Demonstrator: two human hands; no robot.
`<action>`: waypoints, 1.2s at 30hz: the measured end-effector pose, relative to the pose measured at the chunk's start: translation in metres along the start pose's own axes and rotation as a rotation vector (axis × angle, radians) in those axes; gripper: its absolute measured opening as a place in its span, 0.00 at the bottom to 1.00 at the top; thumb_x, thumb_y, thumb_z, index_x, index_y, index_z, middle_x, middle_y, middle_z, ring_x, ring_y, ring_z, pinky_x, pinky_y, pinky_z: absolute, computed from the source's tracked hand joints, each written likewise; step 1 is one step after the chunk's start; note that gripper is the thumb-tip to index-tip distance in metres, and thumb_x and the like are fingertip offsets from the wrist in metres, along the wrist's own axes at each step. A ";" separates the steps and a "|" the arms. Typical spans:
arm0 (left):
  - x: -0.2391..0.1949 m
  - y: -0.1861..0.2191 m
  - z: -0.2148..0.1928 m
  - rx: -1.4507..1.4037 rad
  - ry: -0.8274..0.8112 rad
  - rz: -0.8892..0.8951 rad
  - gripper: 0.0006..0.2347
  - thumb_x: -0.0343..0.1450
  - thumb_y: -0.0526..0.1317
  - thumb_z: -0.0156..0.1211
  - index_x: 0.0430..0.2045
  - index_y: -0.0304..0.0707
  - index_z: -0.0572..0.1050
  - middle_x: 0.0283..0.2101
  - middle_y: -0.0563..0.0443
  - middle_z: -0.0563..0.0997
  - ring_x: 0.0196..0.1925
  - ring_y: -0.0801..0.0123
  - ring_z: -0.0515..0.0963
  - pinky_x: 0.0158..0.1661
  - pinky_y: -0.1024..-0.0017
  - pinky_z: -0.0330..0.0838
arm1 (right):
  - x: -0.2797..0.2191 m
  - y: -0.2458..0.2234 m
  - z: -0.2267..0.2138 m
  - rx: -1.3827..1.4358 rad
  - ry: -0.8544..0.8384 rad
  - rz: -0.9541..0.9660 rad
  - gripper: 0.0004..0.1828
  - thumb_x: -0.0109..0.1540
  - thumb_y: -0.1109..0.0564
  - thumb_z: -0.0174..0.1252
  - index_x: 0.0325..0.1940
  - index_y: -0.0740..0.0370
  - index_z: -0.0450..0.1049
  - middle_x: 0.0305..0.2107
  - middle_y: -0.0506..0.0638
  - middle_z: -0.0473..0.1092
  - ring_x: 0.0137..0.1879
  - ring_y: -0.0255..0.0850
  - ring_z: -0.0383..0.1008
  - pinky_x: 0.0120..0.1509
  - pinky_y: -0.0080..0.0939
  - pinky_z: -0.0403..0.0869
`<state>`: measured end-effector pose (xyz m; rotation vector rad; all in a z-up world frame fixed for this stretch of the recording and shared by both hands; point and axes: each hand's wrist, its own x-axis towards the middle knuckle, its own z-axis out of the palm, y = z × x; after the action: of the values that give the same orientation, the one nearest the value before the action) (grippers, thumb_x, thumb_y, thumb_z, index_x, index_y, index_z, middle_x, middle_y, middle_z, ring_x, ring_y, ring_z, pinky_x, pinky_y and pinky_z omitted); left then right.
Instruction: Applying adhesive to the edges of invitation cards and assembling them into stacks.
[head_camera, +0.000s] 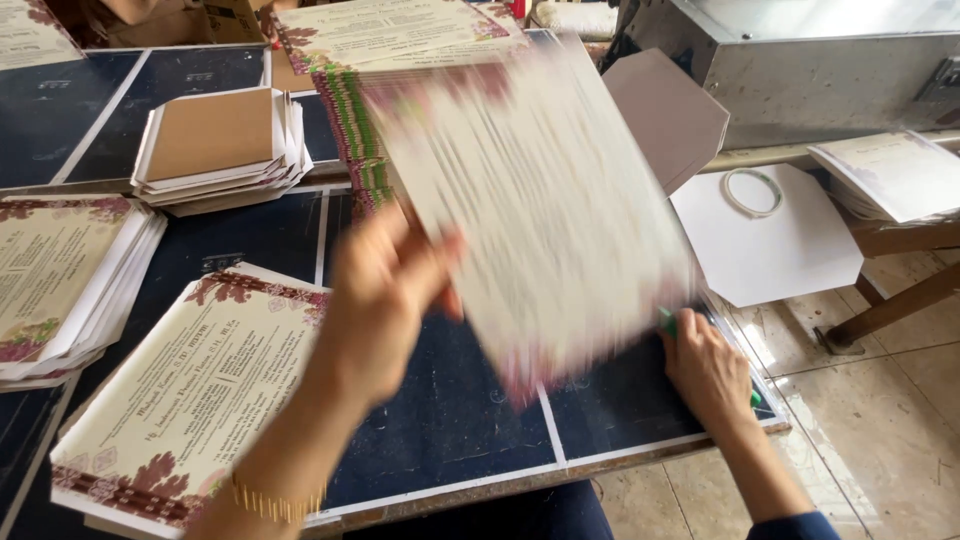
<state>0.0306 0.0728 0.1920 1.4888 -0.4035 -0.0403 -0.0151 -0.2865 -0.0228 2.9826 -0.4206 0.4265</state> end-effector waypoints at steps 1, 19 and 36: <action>0.028 0.010 0.000 -0.002 0.001 0.003 0.06 0.70 0.38 0.57 0.35 0.37 0.75 0.23 0.53 0.76 0.18 0.73 0.72 0.24 0.76 0.69 | 0.003 -0.002 -0.005 -0.002 0.003 -0.001 0.14 0.68 0.44 0.48 0.43 0.56 0.61 0.33 0.51 0.72 0.34 0.52 0.79 0.26 0.56 0.76; -0.055 -0.117 -0.104 1.590 -0.190 -0.475 0.19 0.72 0.44 0.54 0.56 0.37 0.63 0.52 0.39 0.74 0.48 0.57 0.80 0.50 0.62 0.80 | -0.004 -0.007 -0.010 -0.009 0.036 -0.014 0.16 0.70 0.42 0.47 0.44 0.57 0.63 0.35 0.49 0.72 0.35 0.49 0.78 0.24 0.51 0.74; -0.098 -0.046 -0.077 1.802 0.108 -0.027 0.01 0.71 0.41 0.49 0.31 0.50 0.66 0.30 0.58 0.76 0.25 0.58 0.83 0.18 0.59 0.78 | -0.083 -0.200 -0.088 0.596 0.090 -0.934 0.29 0.57 0.62 0.54 0.64 0.57 0.65 0.26 0.48 0.64 0.26 0.46 0.70 0.21 0.48 0.68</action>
<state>-0.0290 0.1690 0.1223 3.2386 -0.2832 0.5106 -0.0574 -0.0620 0.0255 3.1774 1.2651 0.6266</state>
